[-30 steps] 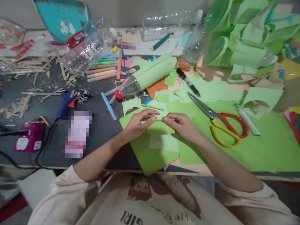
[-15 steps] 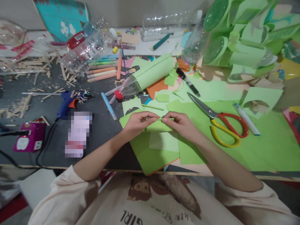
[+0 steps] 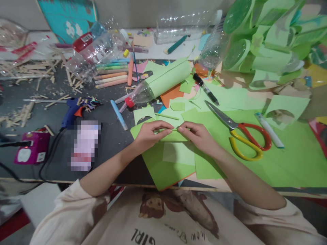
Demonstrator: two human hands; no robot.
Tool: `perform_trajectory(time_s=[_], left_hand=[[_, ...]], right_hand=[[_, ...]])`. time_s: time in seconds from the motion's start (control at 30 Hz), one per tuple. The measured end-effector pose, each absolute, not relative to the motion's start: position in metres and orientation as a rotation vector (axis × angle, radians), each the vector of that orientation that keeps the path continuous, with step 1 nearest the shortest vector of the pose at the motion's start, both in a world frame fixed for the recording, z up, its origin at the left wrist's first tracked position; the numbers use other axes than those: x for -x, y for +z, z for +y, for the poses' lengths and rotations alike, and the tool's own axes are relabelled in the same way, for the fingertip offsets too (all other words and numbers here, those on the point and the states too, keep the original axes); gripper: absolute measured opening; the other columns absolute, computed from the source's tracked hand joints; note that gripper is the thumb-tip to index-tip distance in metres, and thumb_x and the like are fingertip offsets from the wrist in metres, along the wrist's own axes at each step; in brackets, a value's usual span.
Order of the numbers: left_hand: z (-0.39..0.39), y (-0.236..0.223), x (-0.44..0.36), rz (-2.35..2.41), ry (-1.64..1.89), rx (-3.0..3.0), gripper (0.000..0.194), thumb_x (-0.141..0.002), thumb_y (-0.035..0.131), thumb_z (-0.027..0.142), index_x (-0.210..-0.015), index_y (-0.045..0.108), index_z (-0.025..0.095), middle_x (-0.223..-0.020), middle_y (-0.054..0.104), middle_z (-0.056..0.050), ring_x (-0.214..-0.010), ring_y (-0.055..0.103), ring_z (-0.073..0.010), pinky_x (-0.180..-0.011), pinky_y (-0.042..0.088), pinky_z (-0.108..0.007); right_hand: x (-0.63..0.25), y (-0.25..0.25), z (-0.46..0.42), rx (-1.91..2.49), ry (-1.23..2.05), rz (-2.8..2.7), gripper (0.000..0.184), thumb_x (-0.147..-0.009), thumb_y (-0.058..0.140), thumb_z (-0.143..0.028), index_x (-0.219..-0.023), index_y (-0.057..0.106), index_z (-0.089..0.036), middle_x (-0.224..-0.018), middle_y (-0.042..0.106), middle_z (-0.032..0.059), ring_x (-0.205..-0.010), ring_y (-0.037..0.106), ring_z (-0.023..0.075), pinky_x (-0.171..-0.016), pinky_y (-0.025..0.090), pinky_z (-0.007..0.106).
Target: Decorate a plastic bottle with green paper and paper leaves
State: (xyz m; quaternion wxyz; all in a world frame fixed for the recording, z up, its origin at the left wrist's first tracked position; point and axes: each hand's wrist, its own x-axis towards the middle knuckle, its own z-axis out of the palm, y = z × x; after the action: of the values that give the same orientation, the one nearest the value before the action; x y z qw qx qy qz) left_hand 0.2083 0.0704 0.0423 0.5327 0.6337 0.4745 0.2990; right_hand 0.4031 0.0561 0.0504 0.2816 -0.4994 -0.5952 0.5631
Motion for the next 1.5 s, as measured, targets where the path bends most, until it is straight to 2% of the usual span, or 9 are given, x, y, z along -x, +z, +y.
perform_trajectory(time_s=[0.13,0.33,0.87,0.97,1.07,1.23,1.33,1.5], left_hand=[[0.072,0.0421,-0.2078,1.097,0.711,-1.47,0.028,-0.076,0.068,0.041,-0.091,0.072,0.017,-0.096,0.076,-0.007,-0.084,0.07,-0.0166,-0.076,0.054,-0.024],[0.074,0.0403,-0.2061,1.17,0.59,-1.523,0.034,-0.08,0.06,0.049,-0.076,0.074,0.017,-0.076,0.075,-0.004,-0.06,0.063,-0.0132,-0.053,0.046,-0.022],[0.0722,0.0436,-0.2074,1.15,0.712,-1.55,0.021,-0.078,0.066,0.036,-0.079,0.076,0.017,-0.086,0.078,-0.005,-0.078,0.071,-0.0163,-0.067,0.051,-0.021],[0.0714,0.0422,-0.207,1.139,0.728,-1.584,0.021,-0.079,0.065,0.036,-0.08,0.074,0.018,-0.089,0.078,-0.005,-0.082,0.071,-0.0169,-0.074,0.052,-0.023],[0.0718,0.0407,-0.2063,1.13,0.707,-1.613,0.022,-0.08,0.062,0.037,-0.083,0.072,0.017,-0.091,0.077,-0.005,-0.085,0.07,-0.0167,-0.076,0.052,-0.023],[0.073,0.0415,-0.2051,1.058,0.575,-1.689,0.032,-0.087,0.051,0.044,-0.099,0.067,0.019,-0.101,0.073,-0.004,-0.087,0.068,-0.0157,-0.071,0.05,-0.021],[0.0717,0.0404,-0.2052,1.056,0.533,-1.728,0.036,-0.092,0.043,0.047,-0.1,0.065,0.021,-0.099,0.072,-0.003,-0.086,0.066,-0.0158,-0.073,0.048,-0.022],[0.0694,0.0363,-0.2055,1.028,0.505,-1.725,0.038,-0.093,0.039,0.049,-0.11,0.058,0.021,-0.096,0.069,-0.004,-0.086,0.064,-0.0174,-0.074,0.048,-0.025]], right_hand=[[-0.4031,0.0483,0.056,1.32,1.386,-1.679,0.038,-0.087,0.052,-0.055,-0.07,0.055,-0.02,-0.055,0.042,-0.0055,-0.051,0.035,0.0102,-0.053,0.029,0.027],[-0.4025,0.0458,0.0545,1.304,1.332,-1.707,0.029,-0.087,0.052,-0.045,-0.071,0.055,-0.02,-0.056,0.045,-0.0048,-0.049,0.034,0.0101,-0.052,0.027,0.026],[-0.403,0.0468,0.0549,1.329,1.383,-1.68,0.024,-0.085,0.056,-0.042,-0.076,0.055,-0.02,-0.059,0.047,-0.0064,-0.043,0.031,0.0069,-0.044,0.025,0.023],[-0.404,0.0457,0.0549,1.336,1.409,-1.698,0.027,-0.086,0.053,-0.042,-0.072,0.056,-0.02,-0.051,0.042,-0.0074,-0.044,0.033,0.0082,-0.047,0.032,0.023],[-0.404,0.0453,0.0552,1.332,1.425,-1.692,0.029,-0.087,0.052,-0.043,-0.072,0.057,-0.02,-0.048,0.041,-0.0075,-0.045,0.037,0.0093,-0.053,0.039,0.024],[-0.4032,0.0452,0.055,1.304,1.416,-1.673,0.028,-0.087,0.052,-0.042,-0.071,0.057,-0.02,-0.05,0.046,-0.0061,-0.047,0.042,0.01,-0.052,0.039,0.024],[-0.4035,0.0445,0.0544,1.283,1.433,-1.662,0.027,-0.087,0.052,-0.043,-0.073,0.057,-0.02,-0.052,0.05,-0.0053,-0.049,0.043,0.0102,-0.054,0.04,0.025],[-0.403,0.045,0.0538,1.259,1.452,-1.676,0.027,-0.088,0.053,-0.043,-0.075,0.057,-0.02,-0.054,0.052,-0.0048,-0.051,0.045,0.0107,-0.056,0.04,0.025]])
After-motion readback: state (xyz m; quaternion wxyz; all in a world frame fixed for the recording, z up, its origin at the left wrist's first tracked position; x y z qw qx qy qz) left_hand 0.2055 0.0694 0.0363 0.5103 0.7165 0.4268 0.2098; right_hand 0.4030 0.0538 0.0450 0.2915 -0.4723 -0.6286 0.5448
